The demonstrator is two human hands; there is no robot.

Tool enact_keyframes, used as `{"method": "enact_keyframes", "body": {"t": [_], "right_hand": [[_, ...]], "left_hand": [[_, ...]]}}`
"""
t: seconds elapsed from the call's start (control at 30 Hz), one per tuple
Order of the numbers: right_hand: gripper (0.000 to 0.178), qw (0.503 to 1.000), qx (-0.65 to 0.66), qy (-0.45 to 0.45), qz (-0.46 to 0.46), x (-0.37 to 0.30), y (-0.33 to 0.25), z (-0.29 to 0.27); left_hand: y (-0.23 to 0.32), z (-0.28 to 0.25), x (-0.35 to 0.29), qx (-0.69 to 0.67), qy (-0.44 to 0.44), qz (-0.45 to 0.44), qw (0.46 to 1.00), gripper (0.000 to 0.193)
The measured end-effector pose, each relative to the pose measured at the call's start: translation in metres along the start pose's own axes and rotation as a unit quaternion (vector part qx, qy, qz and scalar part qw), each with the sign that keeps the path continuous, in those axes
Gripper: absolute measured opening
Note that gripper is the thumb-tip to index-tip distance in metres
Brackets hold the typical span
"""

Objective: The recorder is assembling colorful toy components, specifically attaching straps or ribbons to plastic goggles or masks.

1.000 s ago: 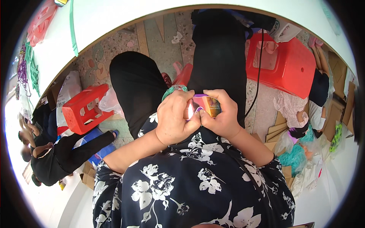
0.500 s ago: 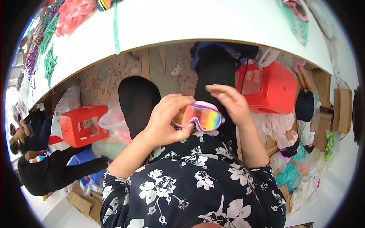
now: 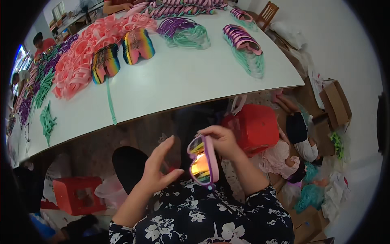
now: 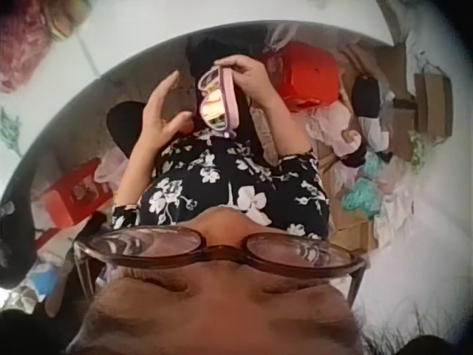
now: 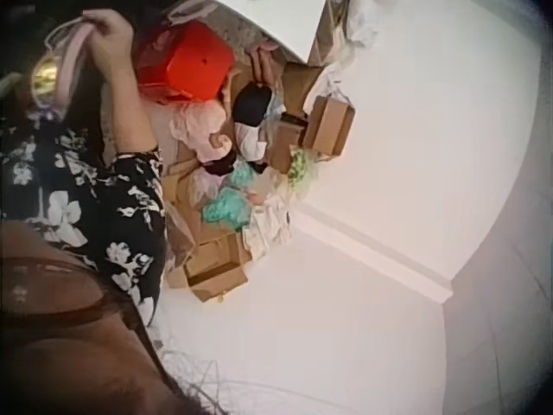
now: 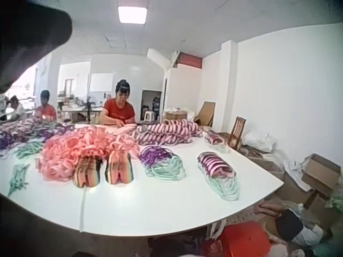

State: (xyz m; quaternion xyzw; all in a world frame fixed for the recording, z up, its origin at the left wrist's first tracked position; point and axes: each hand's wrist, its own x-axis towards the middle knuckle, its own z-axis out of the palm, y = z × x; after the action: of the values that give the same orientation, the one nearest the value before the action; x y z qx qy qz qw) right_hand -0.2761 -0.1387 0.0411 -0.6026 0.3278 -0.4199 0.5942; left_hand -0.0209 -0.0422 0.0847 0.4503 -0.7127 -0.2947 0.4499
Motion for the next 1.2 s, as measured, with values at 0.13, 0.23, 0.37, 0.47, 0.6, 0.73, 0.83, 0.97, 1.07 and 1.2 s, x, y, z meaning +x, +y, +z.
{"method": "enact_keyframes", "body": {"t": [0.13, 0.23, 0.37, 0.47, 0.6, 0.73, 0.83, 0.97, 1.07, 1.2], "right_hand": [[0.025, 0.952, -0.199, 0.217, -0.087, 0.016, -0.076, -0.082], [0.021, 0.897, -0.262, 0.318, -0.159, 0.053, -0.117, -0.152], [0.016, 0.856, -0.285, 0.396, -0.172, 0.136, -0.124, -0.23], [0.017, 0.796, -0.42, 0.416, -0.132, 0.185, -0.089, -0.293], [0.021, 0.675, -0.579, 0.443, -0.114, 0.226, -0.048, -0.328], [0.023, 0.649, -0.608, 0.446, -0.104, 0.239, -0.037, -0.33], [0.026, 0.649, -0.625, 0.428, -0.073, 0.235, -0.042, -0.329], [0.035, 0.649, -0.666, 0.366, 0.028, 0.227, -0.065, -0.312], [0.045, 0.608, -0.688, 0.392, 0.056, 0.229, -0.065, -0.322], [0.047, 0.557, -0.681, 0.455, -0.135, 0.227, -0.073, -0.27]], "left_hand": [[-0.039, 0.002, -0.026, -0.011, 0.031, -0.113, 0.993, 0.061], [-0.05, 0.017, -0.037, -0.021, 0.014, -0.151, 0.988, 0.045], [-0.08, 0.037, -0.057, -0.077, 0.041, -0.236, 0.968, 0.038], [-0.087, 0.045, -0.056, -0.079, 0.045, -0.265, 0.96, 0.038], [-0.107, 0.049, -0.068, -0.071, 0.078, -0.32, 0.941, 0.036], [-0.101, 0.046, -0.062, -0.067, 0.059, -0.352, 0.932, 0.034], [-0.093, 0.042, -0.052, -0.059, 0.009, -0.383, 0.922, 0.037], [-0.095, 0.038, -0.053, -0.01, -0.043, -0.357, 0.933, 0.036], [-0.104, 0.042, -0.063, -0.022, -0.064, -0.34, 0.938, 0.037], [-0.101, 0.033, -0.066, -0.011, -0.08, -0.345, 0.935, 0.037]]}}
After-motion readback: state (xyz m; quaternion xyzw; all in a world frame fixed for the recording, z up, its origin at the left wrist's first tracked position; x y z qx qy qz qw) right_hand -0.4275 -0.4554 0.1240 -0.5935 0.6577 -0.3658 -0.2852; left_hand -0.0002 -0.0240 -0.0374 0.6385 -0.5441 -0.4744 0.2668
